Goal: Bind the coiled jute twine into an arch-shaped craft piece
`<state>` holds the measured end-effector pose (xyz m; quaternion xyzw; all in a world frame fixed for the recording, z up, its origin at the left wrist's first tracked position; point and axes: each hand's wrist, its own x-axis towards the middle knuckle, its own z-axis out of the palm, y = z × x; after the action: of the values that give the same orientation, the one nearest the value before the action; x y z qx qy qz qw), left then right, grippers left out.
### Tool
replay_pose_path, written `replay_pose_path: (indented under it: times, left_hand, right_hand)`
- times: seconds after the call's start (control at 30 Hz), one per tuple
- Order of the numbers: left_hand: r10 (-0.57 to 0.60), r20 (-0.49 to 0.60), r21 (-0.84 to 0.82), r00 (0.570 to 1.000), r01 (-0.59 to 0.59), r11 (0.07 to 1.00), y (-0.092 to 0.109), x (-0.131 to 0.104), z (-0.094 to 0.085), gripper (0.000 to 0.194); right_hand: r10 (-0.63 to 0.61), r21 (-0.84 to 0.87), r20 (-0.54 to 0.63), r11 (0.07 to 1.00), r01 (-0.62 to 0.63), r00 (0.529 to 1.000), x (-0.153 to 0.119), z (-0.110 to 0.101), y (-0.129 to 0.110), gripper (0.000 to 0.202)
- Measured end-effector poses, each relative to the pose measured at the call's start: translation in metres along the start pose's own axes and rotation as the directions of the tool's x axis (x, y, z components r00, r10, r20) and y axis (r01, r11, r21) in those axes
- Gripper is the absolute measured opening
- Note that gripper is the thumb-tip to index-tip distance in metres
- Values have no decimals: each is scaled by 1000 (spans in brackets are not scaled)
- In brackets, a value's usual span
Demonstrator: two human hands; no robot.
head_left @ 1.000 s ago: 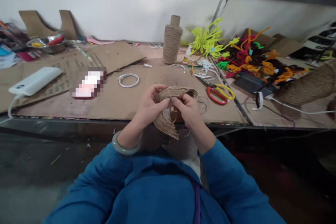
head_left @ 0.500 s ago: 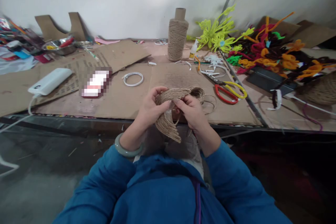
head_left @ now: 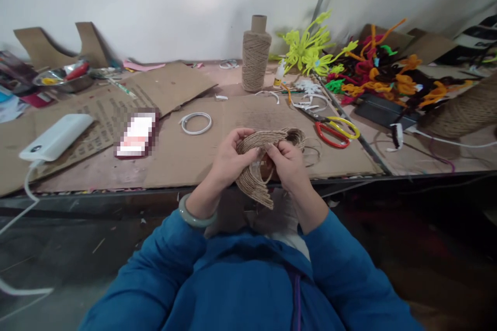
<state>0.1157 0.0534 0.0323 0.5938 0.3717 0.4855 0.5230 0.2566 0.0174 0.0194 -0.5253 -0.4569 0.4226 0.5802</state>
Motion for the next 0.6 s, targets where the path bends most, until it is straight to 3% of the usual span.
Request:
replay_pose_path:
  times: [0.23, 0.37, 0.6]
  left_hand:
    - [-27, -57, -59, 998, 24, 998, -1, -2, 2, 38]
    - [-34, -74, -51, 997, 30, 998, -3, -2, 0, 39]
    - [3, -48, 138, 999, 4, 990, -3, -1, -5, 35]
  right_hand:
    - [50, 27, 86, 998, -52, 995, 4, -6, -3, 46]
    - [59, 117, 52, 991, -64, 997, 9, -8, -11, 52]
    - [84, 185, 46, 979, -91, 995, 15, -3, -7, 37]
